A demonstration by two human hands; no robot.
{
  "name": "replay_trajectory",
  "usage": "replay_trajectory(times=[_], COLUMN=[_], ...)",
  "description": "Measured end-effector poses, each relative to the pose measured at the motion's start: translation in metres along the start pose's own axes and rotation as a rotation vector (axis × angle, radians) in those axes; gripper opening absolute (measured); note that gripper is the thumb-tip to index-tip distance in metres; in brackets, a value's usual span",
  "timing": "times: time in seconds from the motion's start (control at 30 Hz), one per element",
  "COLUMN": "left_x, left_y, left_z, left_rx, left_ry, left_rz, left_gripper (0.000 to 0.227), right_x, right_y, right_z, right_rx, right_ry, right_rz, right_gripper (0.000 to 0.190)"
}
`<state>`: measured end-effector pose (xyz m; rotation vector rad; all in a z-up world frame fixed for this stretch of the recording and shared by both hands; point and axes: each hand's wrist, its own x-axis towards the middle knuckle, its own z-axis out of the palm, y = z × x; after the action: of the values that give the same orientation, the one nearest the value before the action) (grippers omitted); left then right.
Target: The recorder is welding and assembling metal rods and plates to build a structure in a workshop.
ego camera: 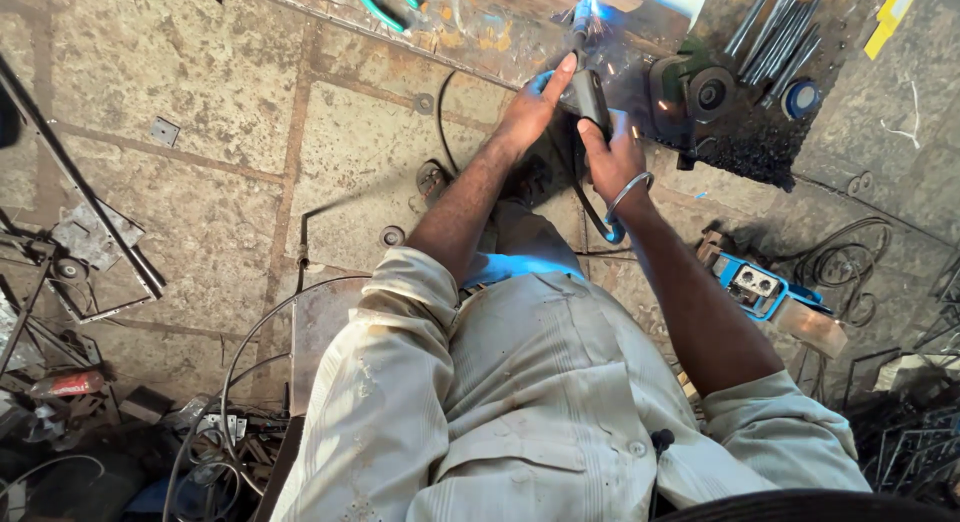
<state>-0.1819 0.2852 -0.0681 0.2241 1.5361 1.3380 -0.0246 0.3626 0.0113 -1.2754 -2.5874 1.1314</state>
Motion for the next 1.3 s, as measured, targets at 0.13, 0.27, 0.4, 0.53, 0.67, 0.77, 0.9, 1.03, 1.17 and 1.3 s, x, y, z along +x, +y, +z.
replay_trajectory(times=[0.13, 0.27, 0.4, 0.53, 0.67, 0.77, 0.9, 1.03, 1.17, 1.3], left_x=[-0.001, -0.01, -0.006, -0.008, 0.008, 0.001, 0.007, 0.011, -0.009, 0.004], left_y=[0.001, 0.01, 0.004, 0.001, -0.02, -0.013, -0.021, -0.028, -0.009, -0.026], left_z=[0.003, 0.003, 0.009, 0.012, 0.024, 0.026, 0.035, 0.042, 0.045, 0.053], left_rx=[-0.016, 0.016, 0.022, 0.09, 0.148, 0.158, 0.171, 0.201, 0.129, 0.195], left_ry=[-0.023, 0.011, 0.036, 0.057, 0.126, 0.141, 0.143, 0.181, 0.209, 0.266], left_rz=[0.024, 0.005, 0.032, 0.031, 0.017, 0.023, 0.005, 0.016, 0.036, 0.0], left_gripper=[0.101, 0.097, 0.097, 0.101, 0.113, 0.118, 0.121, 0.123, 0.12, 0.121], right_x=[0.001, 0.001, -0.001, 0.006, 0.006, 0.006, 0.009, 0.009, 0.01, 0.013], right_y=[0.005, 0.0, -0.015, 0.016, 0.01, 0.006, 0.01, 0.005, 0.004, 0.012], right_z=[-0.003, -0.01, -0.02, -0.02, -0.029, -0.035, -0.042, -0.049, -0.055, -0.059], right_rx=[0.04, 0.08, 0.132, 0.167, 0.081, 0.068, 0.061, 0.087, 0.069, 0.091], right_ry=[-0.014, -0.062, -0.113, -0.132, -0.134, -0.175, -0.195, -0.224, -0.251, -0.281], right_rz=[-0.076, -0.003, 0.111, 0.083, -0.021, 0.07, 0.053, 0.084, 0.099, 0.061], right_gripper=[0.042, 0.042, 0.042, 0.04, 0.039, 0.039, 0.038, 0.035, 0.033, 0.033])
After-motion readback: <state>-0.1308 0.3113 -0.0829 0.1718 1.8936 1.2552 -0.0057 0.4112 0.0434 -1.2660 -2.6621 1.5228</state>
